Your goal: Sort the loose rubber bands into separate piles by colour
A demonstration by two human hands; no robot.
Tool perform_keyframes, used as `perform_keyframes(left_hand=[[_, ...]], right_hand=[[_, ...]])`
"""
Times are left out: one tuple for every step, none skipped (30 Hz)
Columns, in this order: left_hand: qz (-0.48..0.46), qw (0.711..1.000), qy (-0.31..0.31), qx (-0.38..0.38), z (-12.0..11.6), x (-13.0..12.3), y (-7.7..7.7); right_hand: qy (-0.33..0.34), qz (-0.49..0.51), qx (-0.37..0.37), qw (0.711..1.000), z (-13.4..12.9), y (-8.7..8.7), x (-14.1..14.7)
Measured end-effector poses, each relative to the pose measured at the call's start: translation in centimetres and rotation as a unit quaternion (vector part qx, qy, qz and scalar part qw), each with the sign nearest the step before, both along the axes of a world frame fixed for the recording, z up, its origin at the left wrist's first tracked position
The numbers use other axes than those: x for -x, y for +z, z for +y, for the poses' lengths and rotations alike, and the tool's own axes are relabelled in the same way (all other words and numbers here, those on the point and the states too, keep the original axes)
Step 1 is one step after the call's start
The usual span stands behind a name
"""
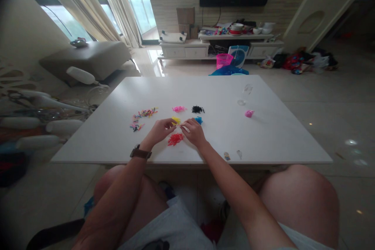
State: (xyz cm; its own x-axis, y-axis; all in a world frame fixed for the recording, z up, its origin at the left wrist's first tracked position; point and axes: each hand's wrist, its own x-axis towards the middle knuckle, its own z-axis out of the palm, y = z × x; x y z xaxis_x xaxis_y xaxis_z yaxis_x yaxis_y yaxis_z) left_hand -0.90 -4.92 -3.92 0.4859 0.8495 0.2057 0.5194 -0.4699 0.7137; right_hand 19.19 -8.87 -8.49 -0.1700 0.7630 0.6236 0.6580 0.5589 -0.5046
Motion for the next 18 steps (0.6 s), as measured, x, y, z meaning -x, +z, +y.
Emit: perform_keyframes(left_hand=[[0.006,1.000,-0.002,-0.002,0.0,0.0,0.0],[0.013,1.000,-0.005,-0.006,0.0,0.0,0.0],[0.020,1.000,-0.008,-0.011,-0.1,0.1,0.0],[0.026,0.999,-0.011,-0.016,-0.1,0.1,0.1],[0.031,0.999,-0.014,-0.022,-0.2,0.1,0.1],[0.035,0.999,-0.016,-0.027,-0.2,0.1,0.2],[0.038,0.999,-0.016,-0.032,-0.2,0.0,0.3],[0.041,0.998,-0.016,-0.034,-0.3,0.0,0.3],[0.043,0.998,-0.015,-0.036,-0.3,0.0,0.4],[0.042,0.998,-0.013,-0.037,-0.3,0.0,0.4],[0.039,0.998,-0.011,-0.037,-0.2,0.0,0.4],[0.035,0.999,-0.008,-0.037,-0.2,0.0,0.4],[0.030,0.999,-0.004,-0.036,-0.1,0.0,0.4],[0.025,0.999,0.002,-0.035,0.0,0.0,0.4],[0.021,0.999,0.009,-0.035,0.1,0.1,0.4],[0.018,0.999,0.015,-0.035,0.2,0.1,0.4],[0.014,0.999,0.021,-0.036,0.3,0.1,0.4],[0.007,0.999,0.027,-0.036,0.5,0.1,0.4]], right_hand=[[0.001,0.000,0.000,1.000,0.0,0.0,0.0],[0.000,-0.001,0.002,1.000,0.0,0.0,-0.1],[-0.002,-0.003,0.005,1.000,0.0,0.0,-0.1],[-0.004,-0.004,0.010,1.000,0.0,0.0,-0.1],[-0.006,-0.005,0.014,1.000,0.0,0.0,-0.1],[-0.007,-0.006,0.018,1.000,0.0,-0.1,-0.1],[-0.008,-0.006,0.019,1.000,0.0,-0.1,-0.2],[-0.007,-0.006,0.018,1.000,0.0,-0.1,-0.2],[-0.008,-0.007,0.017,1.000,0.0,-0.2,-0.2],[-0.009,-0.009,0.014,1.000,-0.1,-0.2,-0.2],[-0.013,-0.013,0.009,1.000,-0.1,-0.3,-0.2],[-0.020,-0.019,0.005,1.000,-0.1,-0.3,-0.3],[-0.031,-0.030,0.001,0.999,0.0,-0.3,-0.4],[-0.045,-0.046,0.000,0.998,0.1,-0.2,-0.5],[-0.061,-0.065,0.001,0.996,0.2,-0.1,-0.5],[-0.079,-0.085,0.003,0.993,0.5,0.1,-0.6],[-0.097,-0.105,0.008,0.990,0.9,0.4,-0.7],[-0.113,-0.123,0.013,0.986,1.4,0.7,-0.7]])
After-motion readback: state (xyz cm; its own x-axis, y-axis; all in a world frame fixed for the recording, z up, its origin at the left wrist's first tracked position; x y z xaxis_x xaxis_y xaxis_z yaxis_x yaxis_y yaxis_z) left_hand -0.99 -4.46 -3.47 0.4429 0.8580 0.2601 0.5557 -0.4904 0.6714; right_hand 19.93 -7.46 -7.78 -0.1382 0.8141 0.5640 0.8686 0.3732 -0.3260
